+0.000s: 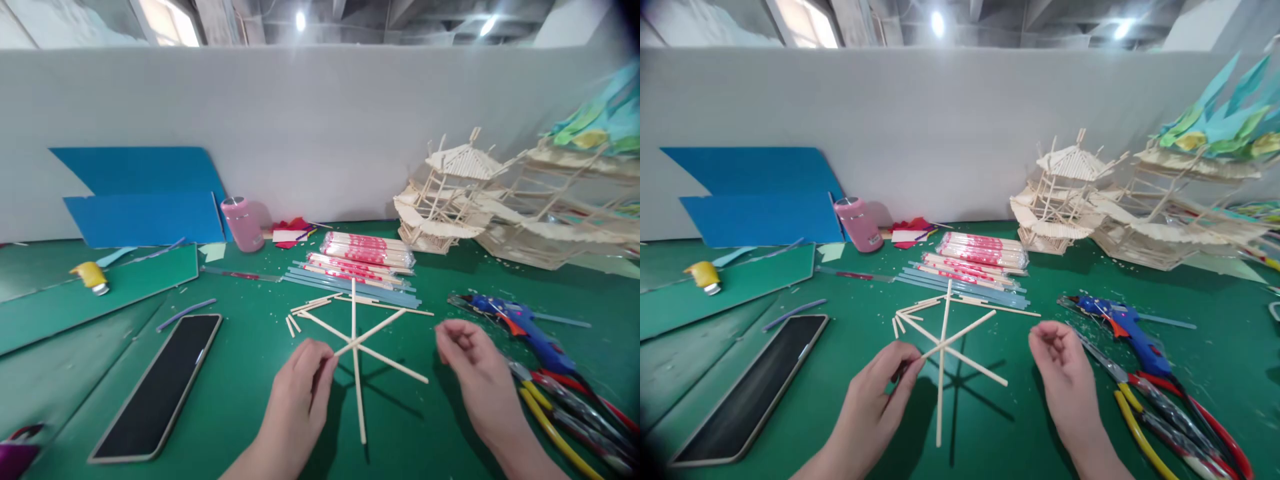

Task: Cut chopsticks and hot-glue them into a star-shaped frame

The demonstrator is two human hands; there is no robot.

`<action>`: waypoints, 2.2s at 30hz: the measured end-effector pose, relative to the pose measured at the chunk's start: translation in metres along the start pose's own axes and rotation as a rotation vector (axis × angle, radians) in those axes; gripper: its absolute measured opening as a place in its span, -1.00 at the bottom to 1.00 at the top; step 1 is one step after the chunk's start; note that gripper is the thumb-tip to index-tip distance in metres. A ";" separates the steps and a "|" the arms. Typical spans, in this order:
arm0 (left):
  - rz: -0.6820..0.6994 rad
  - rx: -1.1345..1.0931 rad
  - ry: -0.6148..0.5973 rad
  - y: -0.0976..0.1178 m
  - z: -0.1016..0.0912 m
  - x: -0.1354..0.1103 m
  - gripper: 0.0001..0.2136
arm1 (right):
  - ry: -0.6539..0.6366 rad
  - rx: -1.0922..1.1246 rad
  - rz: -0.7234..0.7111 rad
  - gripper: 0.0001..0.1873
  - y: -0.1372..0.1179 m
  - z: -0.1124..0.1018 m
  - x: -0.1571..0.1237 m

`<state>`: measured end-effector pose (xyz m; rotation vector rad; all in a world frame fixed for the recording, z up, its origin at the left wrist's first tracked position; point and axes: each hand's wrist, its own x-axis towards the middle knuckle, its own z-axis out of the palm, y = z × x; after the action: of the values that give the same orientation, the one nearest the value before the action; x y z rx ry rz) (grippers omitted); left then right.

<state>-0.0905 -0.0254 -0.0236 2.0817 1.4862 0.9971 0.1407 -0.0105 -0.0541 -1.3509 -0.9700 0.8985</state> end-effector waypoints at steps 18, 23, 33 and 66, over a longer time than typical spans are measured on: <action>-0.434 -0.627 0.013 0.031 0.029 0.009 -0.85 | -0.373 0.498 0.477 -0.72 -0.020 0.068 -0.014; -0.660 -0.969 0.076 0.021 0.027 0.012 -0.74 | -0.400 0.452 0.462 -0.70 -0.014 0.056 -0.004; -0.777 -1.066 -0.013 0.005 0.028 0.015 -0.72 | -0.526 0.303 0.506 -0.72 -0.015 0.047 -0.002; -0.796 -1.264 -0.024 -0.001 0.028 0.014 -0.75 | -0.455 0.518 0.557 -0.70 -0.020 0.039 0.001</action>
<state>-0.0683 -0.0100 -0.0382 0.5427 1.0032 1.0820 0.1035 0.0036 -0.0348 -0.9853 -0.6150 1.8009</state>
